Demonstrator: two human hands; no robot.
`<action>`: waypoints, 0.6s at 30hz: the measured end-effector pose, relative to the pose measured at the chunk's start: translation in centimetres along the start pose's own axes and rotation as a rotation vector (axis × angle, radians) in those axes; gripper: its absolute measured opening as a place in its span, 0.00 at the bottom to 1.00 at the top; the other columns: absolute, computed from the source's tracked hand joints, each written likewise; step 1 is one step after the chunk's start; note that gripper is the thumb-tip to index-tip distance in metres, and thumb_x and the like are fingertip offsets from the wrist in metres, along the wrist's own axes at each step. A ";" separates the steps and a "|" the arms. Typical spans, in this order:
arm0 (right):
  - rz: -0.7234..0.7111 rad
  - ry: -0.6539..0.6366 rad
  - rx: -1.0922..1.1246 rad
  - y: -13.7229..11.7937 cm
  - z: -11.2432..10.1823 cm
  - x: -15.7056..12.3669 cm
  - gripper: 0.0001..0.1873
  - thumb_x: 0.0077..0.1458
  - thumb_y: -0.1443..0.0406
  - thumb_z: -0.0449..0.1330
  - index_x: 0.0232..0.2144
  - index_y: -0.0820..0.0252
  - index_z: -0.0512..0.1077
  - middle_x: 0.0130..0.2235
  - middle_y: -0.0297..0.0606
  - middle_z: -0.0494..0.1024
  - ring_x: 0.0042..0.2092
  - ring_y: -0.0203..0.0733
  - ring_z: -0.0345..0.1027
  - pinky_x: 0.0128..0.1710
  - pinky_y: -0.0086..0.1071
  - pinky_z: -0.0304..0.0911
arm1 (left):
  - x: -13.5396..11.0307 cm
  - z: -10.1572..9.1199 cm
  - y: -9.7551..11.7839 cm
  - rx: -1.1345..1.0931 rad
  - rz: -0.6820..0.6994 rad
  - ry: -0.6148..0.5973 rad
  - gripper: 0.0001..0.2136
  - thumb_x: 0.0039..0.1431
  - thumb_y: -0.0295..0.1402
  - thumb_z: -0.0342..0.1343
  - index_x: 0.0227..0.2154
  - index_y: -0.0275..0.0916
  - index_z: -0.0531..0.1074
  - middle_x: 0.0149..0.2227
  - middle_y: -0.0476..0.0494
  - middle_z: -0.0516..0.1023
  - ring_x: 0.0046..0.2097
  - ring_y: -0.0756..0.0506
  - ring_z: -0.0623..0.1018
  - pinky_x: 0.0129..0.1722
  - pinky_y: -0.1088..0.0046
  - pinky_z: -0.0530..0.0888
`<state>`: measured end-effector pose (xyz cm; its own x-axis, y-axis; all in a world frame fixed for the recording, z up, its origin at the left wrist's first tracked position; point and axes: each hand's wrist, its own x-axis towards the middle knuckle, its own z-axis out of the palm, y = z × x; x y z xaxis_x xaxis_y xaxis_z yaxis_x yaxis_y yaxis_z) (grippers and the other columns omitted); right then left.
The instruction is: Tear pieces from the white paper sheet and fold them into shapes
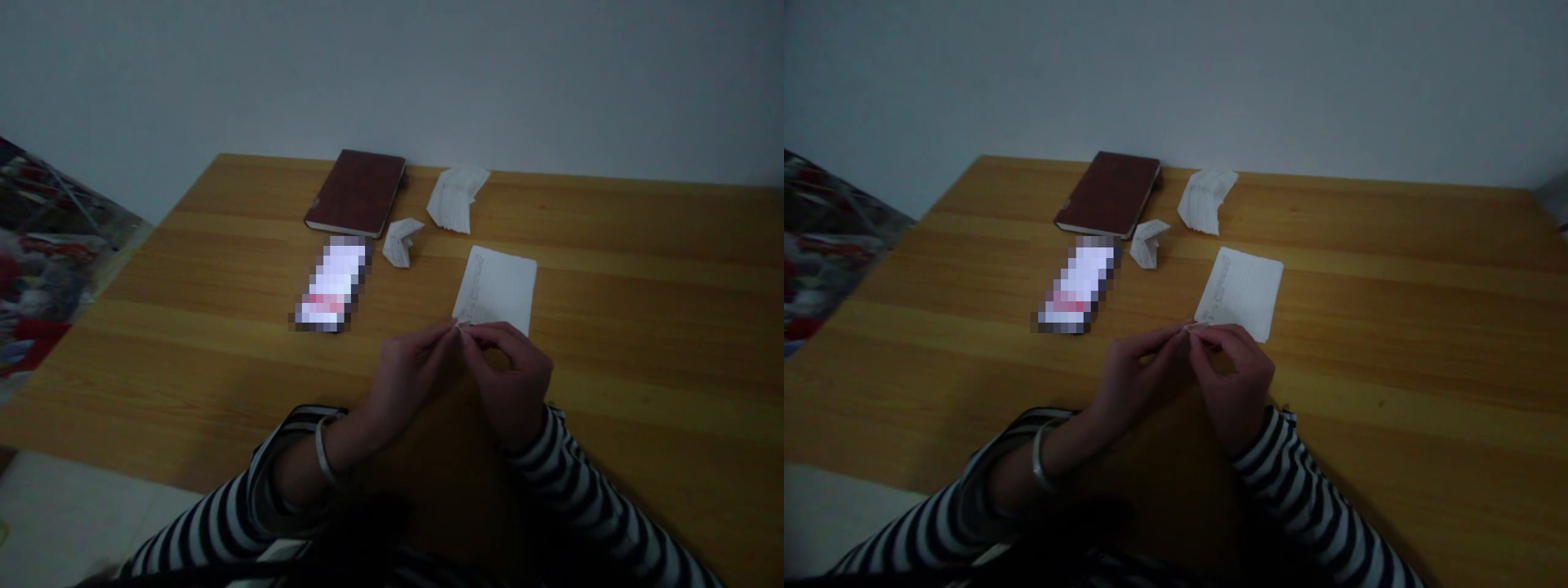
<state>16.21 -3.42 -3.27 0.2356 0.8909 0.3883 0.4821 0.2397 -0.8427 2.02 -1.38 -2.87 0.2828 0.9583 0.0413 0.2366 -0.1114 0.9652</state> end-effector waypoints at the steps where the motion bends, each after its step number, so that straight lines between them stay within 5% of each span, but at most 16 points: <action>1: 0.003 -0.003 0.007 0.0 0.0 0.0 0.05 0.55 0.69 0.62 0.33 0.57 0.78 0.33 0.37 0.80 0.36 0.41 0.73 0.38 0.38 0.71 | 0.0 0.0 0.0 -0.026 -0.006 -0.001 0.13 0.65 0.35 0.53 0.49 0.43 0.77 0.49 0.45 0.81 0.49 0.45 0.80 0.52 0.65 0.75; 8: -0.013 0.000 0.007 -0.1 -0.1 0.0 0.05 0.55 0.70 0.62 0.32 0.58 0.77 0.33 0.38 0.80 0.35 0.40 0.73 0.38 0.38 0.71 | 0.2 0.0 -0.1 -0.028 0.054 0.026 0.11 0.64 0.33 0.54 0.46 0.42 0.78 0.52 0.43 0.78 0.56 0.44 0.75 0.58 0.61 0.71; 18: -0.054 0.036 -0.041 -0.6 0.4 -0.2 0.03 0.55 0.71 0.62 0.30 0.61 0.76 0.29 0.35 0.78 0.32 0.36 0.72 0.33 0.32 0.69 | 0.0 0.1 -0.2 0.126 0.213 0.072 0.10 0.63 0.30 0.56 0.44 0.40 0.79 0.43 0.45 0.83 0.42 0.46 0.83 0.43 0.72 0.79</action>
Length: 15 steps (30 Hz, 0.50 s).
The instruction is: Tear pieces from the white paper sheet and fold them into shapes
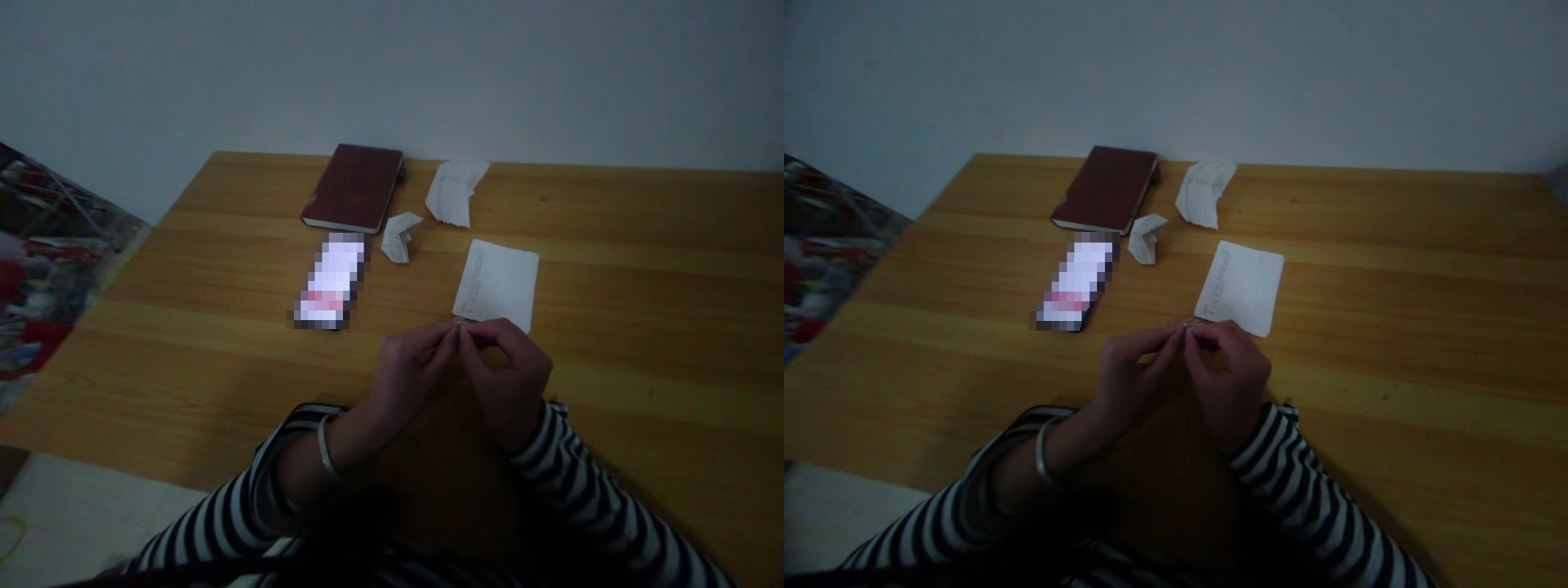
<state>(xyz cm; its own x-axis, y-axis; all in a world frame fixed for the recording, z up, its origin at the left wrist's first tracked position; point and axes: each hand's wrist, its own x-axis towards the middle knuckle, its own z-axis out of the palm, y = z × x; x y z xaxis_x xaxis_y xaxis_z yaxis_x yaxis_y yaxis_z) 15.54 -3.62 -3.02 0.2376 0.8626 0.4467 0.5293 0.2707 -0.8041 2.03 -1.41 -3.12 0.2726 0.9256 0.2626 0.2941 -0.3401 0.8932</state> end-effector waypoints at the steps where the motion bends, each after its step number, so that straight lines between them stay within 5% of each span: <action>1: -0.039 -0.009 -0.023 0.0 0.0 0.0 0.03 0.55 0.71 0.62 0.30 0.61 0.76 0.30 0.36 0.78 0.32 0.36 0.72 0.34 0.32 0.69 | 0.1 -0.1 0.0 0.020 0.003 -0.003 0.09 0.63 0.30 0.56 0.43 0.40 0.79 0.42 0.45 0.84 0.41 0.46 0.83 0.41 0.74 0.79; 8: -0.244 -0.088 -0.214 0.6 -0.3 0.2 0.05 0.58 0.72 0.60 0.33 0.66 0.76 0.31 0.41 0.79 0.34 0.40 0.73 0.35 0.35 0.71 | 0.5 -0.6 -0.2 0.079 -0.013 -0.014 0.08 0.60 0.30 0.58 0.40 0.40 0.80 0.37 0.46 0.85 0.35 0.48 0.83 0.36 0.76 0.78; 15: -0.421 -0.061 -0.272 0.1 0.0 -0.3 0.08 0.54 0.75 0.62 0.39 0.69 0.76 0.35 0.45 0.80 0.38 0.43 0.73 0.41 0.37 0.72 | 0.7 -0.4 0.5 -0.129 -0.236 0.132 0.05 0.55 0.31 0.62 0.33 0.37 0.81 0.33 0.45 0.85 0.34 0.48 0.83 0.36 0.75 0.79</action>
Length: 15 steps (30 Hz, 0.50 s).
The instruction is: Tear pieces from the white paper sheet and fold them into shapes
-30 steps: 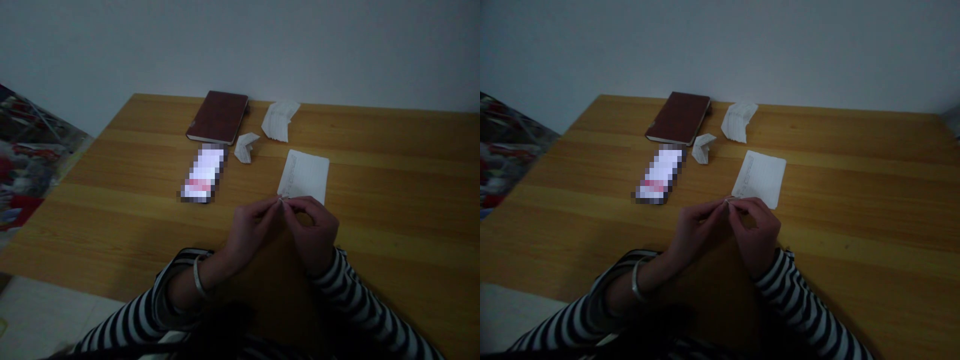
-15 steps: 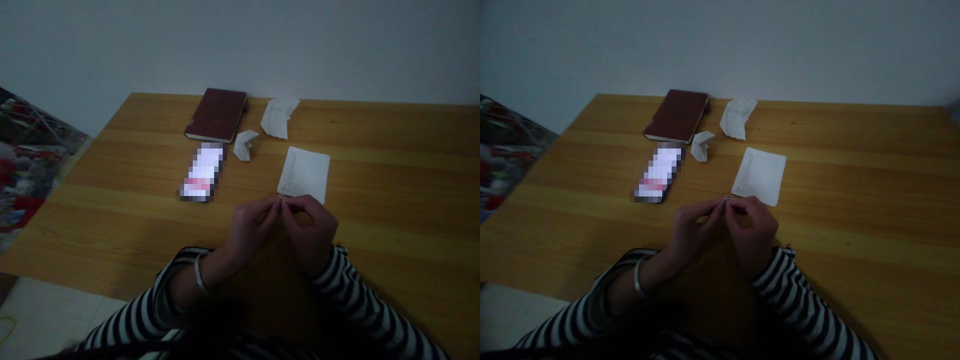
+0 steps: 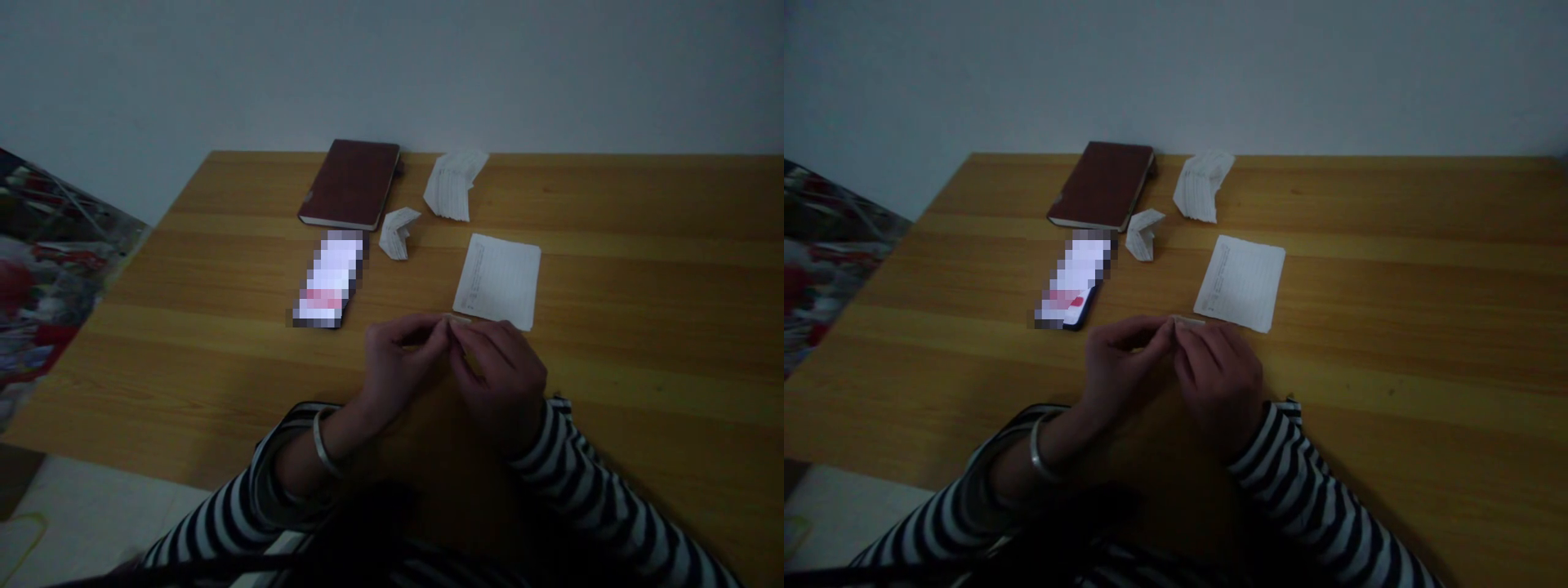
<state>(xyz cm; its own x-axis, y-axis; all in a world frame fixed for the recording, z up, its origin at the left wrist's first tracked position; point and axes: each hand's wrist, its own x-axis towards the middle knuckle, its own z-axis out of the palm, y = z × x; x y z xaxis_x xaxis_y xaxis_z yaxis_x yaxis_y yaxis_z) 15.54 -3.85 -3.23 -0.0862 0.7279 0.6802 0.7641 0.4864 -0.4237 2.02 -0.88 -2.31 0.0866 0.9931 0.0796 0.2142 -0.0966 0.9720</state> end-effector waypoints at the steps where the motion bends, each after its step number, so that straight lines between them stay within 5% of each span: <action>1: 0.008 0.006 0.017 -0.2 0.1 -0.1 0.10 0.53 0.75 0.63 0.40 0.69 0.76 0.37 0.46 0.80 0.39 0.44 0.72 0.41 0.38 0.72 | 0.0 0.1 0.1 -0.055 -0.045 0.030 0.05 0.55 0.32 0.63 0.32 0.36 0.81 0.32 0.45 0.85 0.33 0.47 0.82 0.36 0.75 0.79; 7: 0.096 0.097 0.028 -0.2 0.2 0.0 0.13 0.55 0.75 0.61 0.43 0.63 0.77 0.35 0.41 0.76 0.38 0.44 0.68 0.38 0.40 0.70 | 0.2 0.2 0.3 -0.306 -0.249 -0.021 0.09 0.55 0.32 0.63 0.40 0.41 0.81 0.39 0.45 0.85 0.38 0.47 0.83 0.40 0.74 0.79; 15: 0.012 0.050 -0.008 0.7 -0.5 0.0 0.12 0.57 0.74 0.59 0.43 0.65 0.78 0.36 0.43 0.76 0.39 0.44 0.67 0.39 0.40 0.68 | 0.3 -0.1 0.5 -0.496 -0.432 -0.127 0.11 0.55 0.36 0.63 0.39 0.37 0.81 0.37 0.42 0.84 0.37 0.47 0.82 0.40 0.71 0.78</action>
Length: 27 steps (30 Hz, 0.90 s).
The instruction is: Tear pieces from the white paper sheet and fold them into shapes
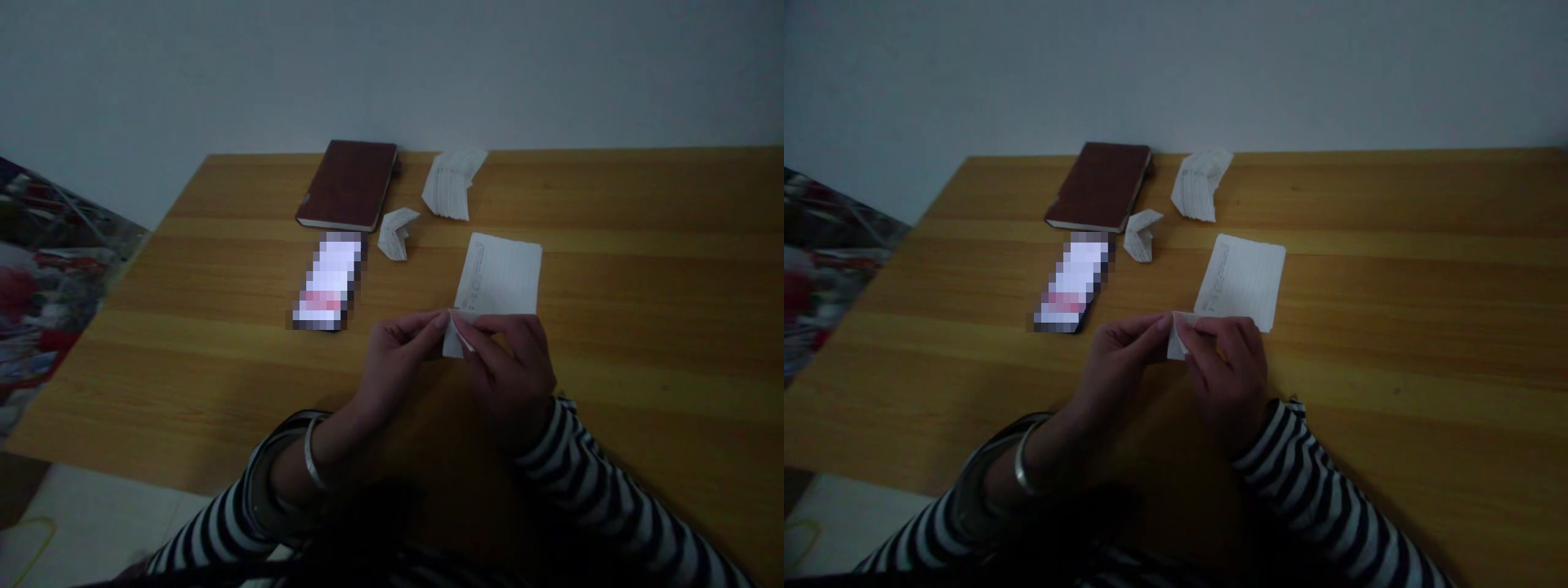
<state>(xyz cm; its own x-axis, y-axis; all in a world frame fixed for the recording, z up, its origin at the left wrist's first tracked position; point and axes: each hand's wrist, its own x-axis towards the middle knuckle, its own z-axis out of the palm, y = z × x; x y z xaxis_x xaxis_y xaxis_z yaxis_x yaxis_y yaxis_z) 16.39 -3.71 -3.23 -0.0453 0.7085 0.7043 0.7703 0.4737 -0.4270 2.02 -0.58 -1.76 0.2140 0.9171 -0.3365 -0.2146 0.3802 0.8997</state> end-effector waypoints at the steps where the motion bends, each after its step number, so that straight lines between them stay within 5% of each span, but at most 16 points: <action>1: -0.016 0.000 -0.009 0.0 0.0 0.0 0.12 0.57 0.74 0.59 0.43 0.65 0.78 0.36 0.43 0.77 0.39 0.44 0.67 0.39 0.40 0.68 | 0.0 -0.1 0.1 0.002 -0.007 -0.009 0.11 0.55 0.36 0.63 0.39 0.37 0.81 0.36 0.42 0.84 0.37 0.46 0.82 0.40 0.71 0.78; 17: -0.143 -0.149 -0.131 -0.2 -0.3 -0.3 0.14 0.58 0.69 0.61 0.47 0.63 0.75 0.40 0.44 0.76 0.42 0.46 0.66 0.41 0.42 0.66 | 0.6 -1.2 0.0 -0.015 -0.078 0.011 0.11 0.56 0.40 0.61 0.26 0.38 0.79 0.28 0.45 0.82 0.28 0.51 0.79 0.33 0.75 0.76; 27: -0.176 -0.196 -0.094 -0.2 -0.2 -0.1 0.15 0.57 0.62 0.64 0.47 0.58 0.75 0.43 0.43 0.77 0.45 0.48 0.68 0.45 0.43 0.64 | 1.3 -1.9 0.6 0.123 0.027 0.050 0.10 0.51 0.40 0.66 0.24 0.39 0.79 0.25 0.48 0.80 0.25 0.53 0.75 0.26 0.78 0.72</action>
<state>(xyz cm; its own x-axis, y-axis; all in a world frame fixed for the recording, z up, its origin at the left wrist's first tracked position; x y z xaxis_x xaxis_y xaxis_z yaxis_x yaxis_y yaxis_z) 16.34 -4.00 -3.13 -0.2983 0.7117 0.6360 0.7950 0.5540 -0.2470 0.36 1.03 -2.17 0.1613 0.9327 -0.3226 -0.1001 0.3406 0.9349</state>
